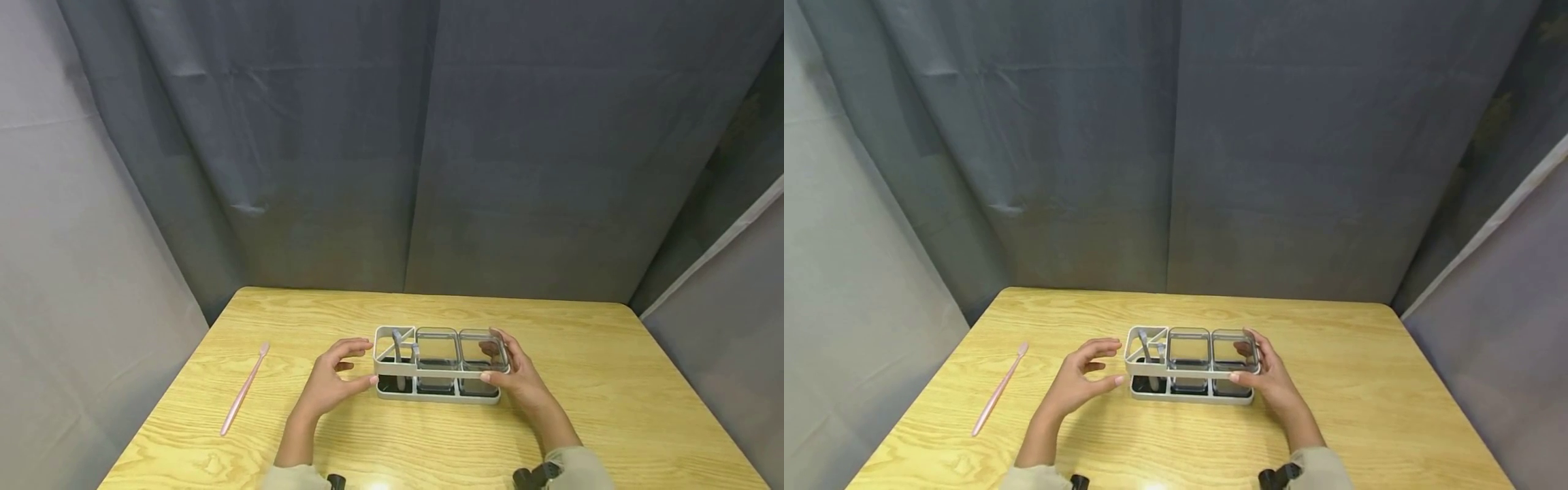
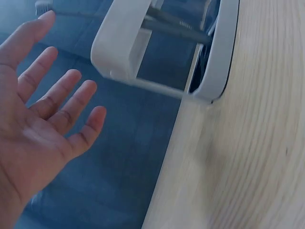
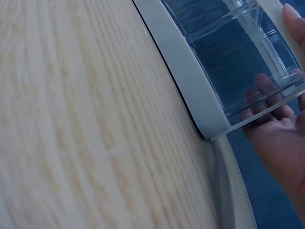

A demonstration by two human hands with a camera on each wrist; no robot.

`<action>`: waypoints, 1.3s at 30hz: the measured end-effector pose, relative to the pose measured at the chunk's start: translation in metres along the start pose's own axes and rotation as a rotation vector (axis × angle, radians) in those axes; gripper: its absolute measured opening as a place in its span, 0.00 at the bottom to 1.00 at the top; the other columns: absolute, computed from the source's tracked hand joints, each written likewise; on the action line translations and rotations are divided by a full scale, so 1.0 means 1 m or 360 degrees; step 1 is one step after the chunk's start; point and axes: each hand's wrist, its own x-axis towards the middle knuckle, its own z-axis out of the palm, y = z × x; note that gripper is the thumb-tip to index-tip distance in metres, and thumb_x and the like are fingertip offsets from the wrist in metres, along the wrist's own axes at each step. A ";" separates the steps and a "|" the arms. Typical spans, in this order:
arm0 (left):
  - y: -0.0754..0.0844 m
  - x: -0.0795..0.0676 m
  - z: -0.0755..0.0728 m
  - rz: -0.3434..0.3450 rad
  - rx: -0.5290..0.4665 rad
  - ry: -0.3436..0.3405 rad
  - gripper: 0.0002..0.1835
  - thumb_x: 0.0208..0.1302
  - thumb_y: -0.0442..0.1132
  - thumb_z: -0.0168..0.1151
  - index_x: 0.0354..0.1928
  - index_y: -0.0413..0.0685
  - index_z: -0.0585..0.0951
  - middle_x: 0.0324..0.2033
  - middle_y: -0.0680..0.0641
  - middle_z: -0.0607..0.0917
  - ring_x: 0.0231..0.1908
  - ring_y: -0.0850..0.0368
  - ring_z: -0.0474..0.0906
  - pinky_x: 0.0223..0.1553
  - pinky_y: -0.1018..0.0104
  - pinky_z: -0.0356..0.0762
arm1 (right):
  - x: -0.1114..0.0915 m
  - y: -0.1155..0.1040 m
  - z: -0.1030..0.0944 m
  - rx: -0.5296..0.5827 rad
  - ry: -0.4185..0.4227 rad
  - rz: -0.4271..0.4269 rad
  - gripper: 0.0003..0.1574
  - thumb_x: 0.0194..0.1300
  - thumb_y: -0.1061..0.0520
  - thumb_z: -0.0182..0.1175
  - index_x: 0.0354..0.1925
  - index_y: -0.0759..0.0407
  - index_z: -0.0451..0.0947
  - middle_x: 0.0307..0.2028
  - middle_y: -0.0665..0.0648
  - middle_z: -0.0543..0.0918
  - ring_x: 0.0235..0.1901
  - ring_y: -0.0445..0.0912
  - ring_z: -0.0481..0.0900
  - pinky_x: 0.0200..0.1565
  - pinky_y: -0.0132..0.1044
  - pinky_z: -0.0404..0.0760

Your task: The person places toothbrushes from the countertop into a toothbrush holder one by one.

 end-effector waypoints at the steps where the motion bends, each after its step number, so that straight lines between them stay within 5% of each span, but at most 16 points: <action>1: -0.001 -0.001 -0.002 -0.0017 -0.0001 0.0002 0.28 0.50 0.33 0.72 0.55 0.39 0.75 0.54 0.42 0.75 0.52 0.40 0.70 0.47 0.44 0.69 | 0.000 0.000 0.000 0.0004 -0.0004 0.0003 0.56 0.49 0.70 0.66 0.70 0.56 0.49 0.60 0.69 0.61 0.61 0.60 0.57 0.53 0.31 0.69; 9: -0.009 -0.012 -0.022 -0.0148 -0.0023 0.0001 0.30 0.51 0.34 0.71 0.57 0.38 0.73 0.56 0.40 0.74 0.55 0.38 0.67 0.52 0.37 0.62 | 0.000 -0.001 0.001 0.0024 -0.0018 0.0007 0.55 0.51 0.71 0.65 0.70 0.55 0.49 0.61 0.69 0.60 0.61 0.59 0.55 0.55 0.30 0.66; 17: -0.048 -0.021 -0.046 -0.0249 0.0047 0.0071 0.31 0.47 0.42 0.75 0.57 0.51 0.76 0.55 0.52 0.75 0.56 0.47 0.68 0.54 0.39 0.62 | 0.001 -0.003 0.002 0.0012 -0.0009 -0.0008 0.56 0.50 0.71 0.65 0.70 0.55 0.48 0.61 0.70 0.60 0.61 0.60 0.55 0.52 0.30 0.68; 39: -0.077 -0.060 -0.109 -0.0395 0.0208 0.0189 0.30 0.50 0.44 0.72 0.57 0.46 0.75 0.62 0.45 0.67 0.63 0.41 0.55 0.54 0.35 0.56 | 0.000 0.001 -0.001 -0.0049 -0.0018 -0.0007 0.56 0.51 0.70 0.66 0.71 0.56 0.47 0.61 0.69 0.61 0.61 0.60 0.56 0.50 0.36 0.74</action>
